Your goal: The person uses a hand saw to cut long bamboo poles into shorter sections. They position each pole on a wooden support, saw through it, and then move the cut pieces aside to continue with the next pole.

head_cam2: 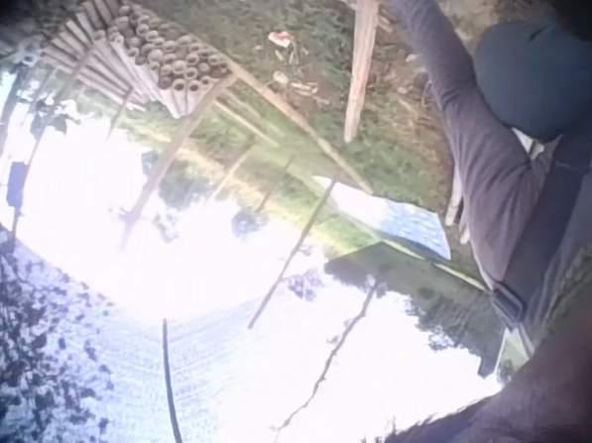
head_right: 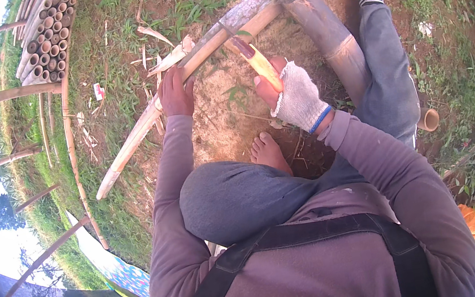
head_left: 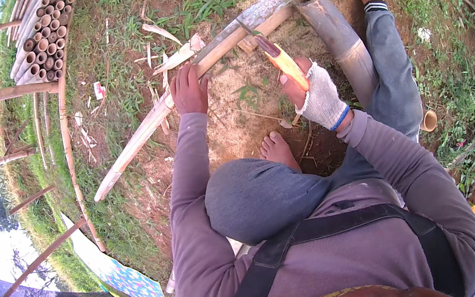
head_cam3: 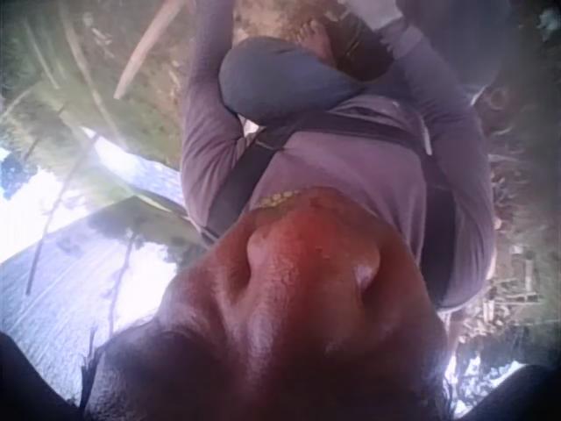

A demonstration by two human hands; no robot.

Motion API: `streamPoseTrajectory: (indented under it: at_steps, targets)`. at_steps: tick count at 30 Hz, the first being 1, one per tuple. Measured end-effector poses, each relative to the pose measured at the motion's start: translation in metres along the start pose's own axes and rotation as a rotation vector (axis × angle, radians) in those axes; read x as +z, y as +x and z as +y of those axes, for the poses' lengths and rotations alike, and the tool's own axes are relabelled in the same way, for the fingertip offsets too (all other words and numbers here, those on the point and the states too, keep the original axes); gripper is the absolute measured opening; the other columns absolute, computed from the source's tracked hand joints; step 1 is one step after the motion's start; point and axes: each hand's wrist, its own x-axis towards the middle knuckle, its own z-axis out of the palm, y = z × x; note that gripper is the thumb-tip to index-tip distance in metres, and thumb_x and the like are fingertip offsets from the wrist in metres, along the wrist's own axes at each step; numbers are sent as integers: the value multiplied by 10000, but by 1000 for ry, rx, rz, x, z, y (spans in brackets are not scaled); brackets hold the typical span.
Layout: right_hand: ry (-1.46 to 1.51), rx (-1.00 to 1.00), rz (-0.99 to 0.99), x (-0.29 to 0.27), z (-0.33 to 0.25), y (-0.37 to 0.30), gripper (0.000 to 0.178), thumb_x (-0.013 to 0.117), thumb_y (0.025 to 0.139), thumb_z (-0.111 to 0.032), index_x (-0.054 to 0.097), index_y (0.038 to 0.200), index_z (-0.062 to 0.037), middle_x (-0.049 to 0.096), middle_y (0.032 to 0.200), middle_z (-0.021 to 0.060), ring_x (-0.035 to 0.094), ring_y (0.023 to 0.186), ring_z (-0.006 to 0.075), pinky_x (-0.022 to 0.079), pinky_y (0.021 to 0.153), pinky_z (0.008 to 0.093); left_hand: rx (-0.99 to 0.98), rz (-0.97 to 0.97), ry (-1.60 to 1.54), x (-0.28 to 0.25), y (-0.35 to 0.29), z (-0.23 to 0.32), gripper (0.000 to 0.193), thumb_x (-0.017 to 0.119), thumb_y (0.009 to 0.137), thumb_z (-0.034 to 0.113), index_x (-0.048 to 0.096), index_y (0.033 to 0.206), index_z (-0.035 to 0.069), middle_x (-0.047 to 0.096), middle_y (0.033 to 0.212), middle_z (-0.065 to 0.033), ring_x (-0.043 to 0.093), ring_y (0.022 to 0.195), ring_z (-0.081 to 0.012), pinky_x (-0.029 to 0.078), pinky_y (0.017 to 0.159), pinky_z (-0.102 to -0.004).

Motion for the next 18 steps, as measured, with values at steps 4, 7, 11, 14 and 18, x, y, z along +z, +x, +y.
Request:
streamPoseTrajectory:
  at_steps: [4, 7, 11, 14, 18]
  targets:
    - [28, -25, 28, 7, 4, -5, 315, 727, 986, -244, 577, 1139, -13, 631, 793, 202, 657, 711, 388, 519, 661, 466, 14, -6, 35, -13, -40, 30, 548, 839, 902, 299, 634, 1388, 149, 684, 1369, -57, 616, 1293, -318, 436, 1123, -512]
    - [27, -48, -11, 9, 1, -8, 327, 730, 988, -230, 558, 1153, -7, 624, 815, 194, 659, 741, 370, 521, 680, 459, 3, -128, 32, -11, -69, 23, 611, 871, 857, 377, 643, 1383, 163, 693, 1290, -62, 641, 1208, -318, 455, 1082, -489]
    - [27, -32, -8, 4, 8, -9, 354, 733, 991, -223, 550, 1194, 2, 643, 925, 202, 674, 827, 342, 534, 726, 443, -1, -361, -202, -28, -65, 27, 720, 901, 805, 489, 640, 1385, 152, 678, 1293, -130, 620, 1257, -338, 444, 1107, -515]
    - [58, -44, 41, 8, 10, -9, 409, 737, 994, -219, 545, 1274, 9, 656, 1033, 195, 683, 888, 302, 552, 774, 426, -162, 14, 16, -26, -42, -15, 775, 904, 792, 528, 633, 1409, 145, 628, 1399, -171, 563, 1360, -379, 401, 1158, -562]
    - [41, -66, 58, 10, 10, -8, 499, 744, 997, -217, 527, 1381, 18, 663, 1134, 189, 691, 929, 260, 569, 817, 409, -279, -151, 285, -35, -13, -63, 898, 940, 714, 558, 609, 1446, 157, 652, 1432, -152, 614, 1335, -387, 486, 1112, -549]
